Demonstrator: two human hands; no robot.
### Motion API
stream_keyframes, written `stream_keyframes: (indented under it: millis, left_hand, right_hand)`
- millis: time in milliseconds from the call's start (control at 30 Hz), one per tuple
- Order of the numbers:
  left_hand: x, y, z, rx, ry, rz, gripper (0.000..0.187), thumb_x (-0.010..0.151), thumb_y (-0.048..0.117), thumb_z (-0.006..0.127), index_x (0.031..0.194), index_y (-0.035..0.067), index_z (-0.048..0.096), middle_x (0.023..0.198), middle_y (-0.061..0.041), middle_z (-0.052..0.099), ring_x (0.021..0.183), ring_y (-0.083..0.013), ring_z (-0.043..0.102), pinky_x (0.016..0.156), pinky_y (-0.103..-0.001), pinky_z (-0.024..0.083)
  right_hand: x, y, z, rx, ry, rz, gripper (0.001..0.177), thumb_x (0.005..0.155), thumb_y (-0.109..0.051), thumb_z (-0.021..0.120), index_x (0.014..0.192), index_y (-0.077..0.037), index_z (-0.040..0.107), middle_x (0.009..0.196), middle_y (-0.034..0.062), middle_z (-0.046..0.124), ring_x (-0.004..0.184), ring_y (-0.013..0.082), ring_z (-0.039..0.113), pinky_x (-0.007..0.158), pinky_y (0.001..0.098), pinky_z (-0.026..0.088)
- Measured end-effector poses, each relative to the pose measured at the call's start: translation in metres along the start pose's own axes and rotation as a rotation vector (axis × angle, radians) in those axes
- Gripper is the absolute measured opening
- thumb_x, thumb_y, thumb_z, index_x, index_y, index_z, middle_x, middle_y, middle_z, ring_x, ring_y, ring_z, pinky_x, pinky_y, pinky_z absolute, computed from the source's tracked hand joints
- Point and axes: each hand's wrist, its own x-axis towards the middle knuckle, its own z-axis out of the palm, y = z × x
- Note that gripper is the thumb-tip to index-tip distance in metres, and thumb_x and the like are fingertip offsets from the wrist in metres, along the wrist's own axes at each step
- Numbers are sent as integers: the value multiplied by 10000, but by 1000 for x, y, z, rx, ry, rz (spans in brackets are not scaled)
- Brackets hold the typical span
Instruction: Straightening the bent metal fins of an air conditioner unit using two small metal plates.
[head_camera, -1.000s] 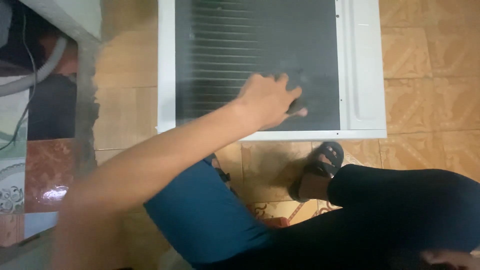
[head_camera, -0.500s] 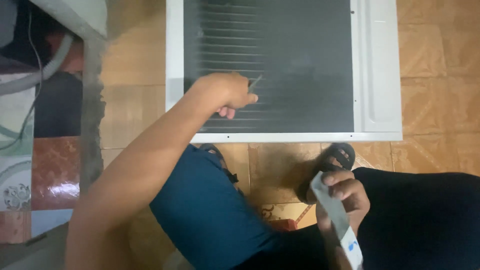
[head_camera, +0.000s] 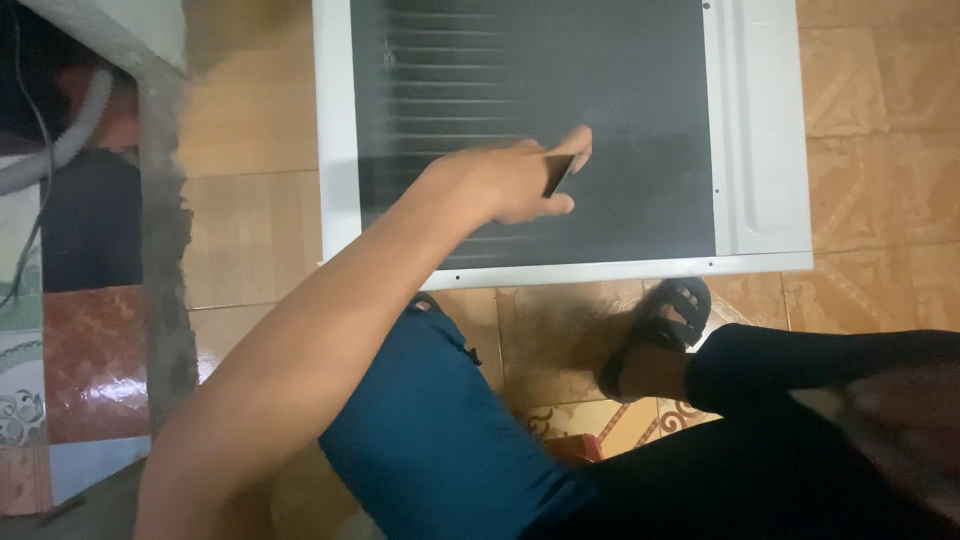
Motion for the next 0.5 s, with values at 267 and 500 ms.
stream_keyframes:
  millis: [267, 500]
  left_hand:
    - [14, -5, 4, -12, 200, 143, 302, 1060, 152, 472, 1268, 282, 296, 605, -31, 338, 476, -182, 256, 457, -329, 284]
    - [47, -12, 14, 59, 38, -119, 162, 927, 311, 566, 921, 186, 669, 931, -42, 578, 637, -258, 544, 565, -396, 415]
  right_hand:
    - [59, -15, -20, 715, 284, -412, 560, 661, -279, 915, 1214, -281, 826, 1397, -36, 727, 1309, 115, 672, 1229, 323, 396]
    - [-1, -82, -153, 417, 530, -837, 456, 735, -303, 803, 1187, -258, 764, 1312, -19, 711, 1100, 131, 756, 936, 313, 594]
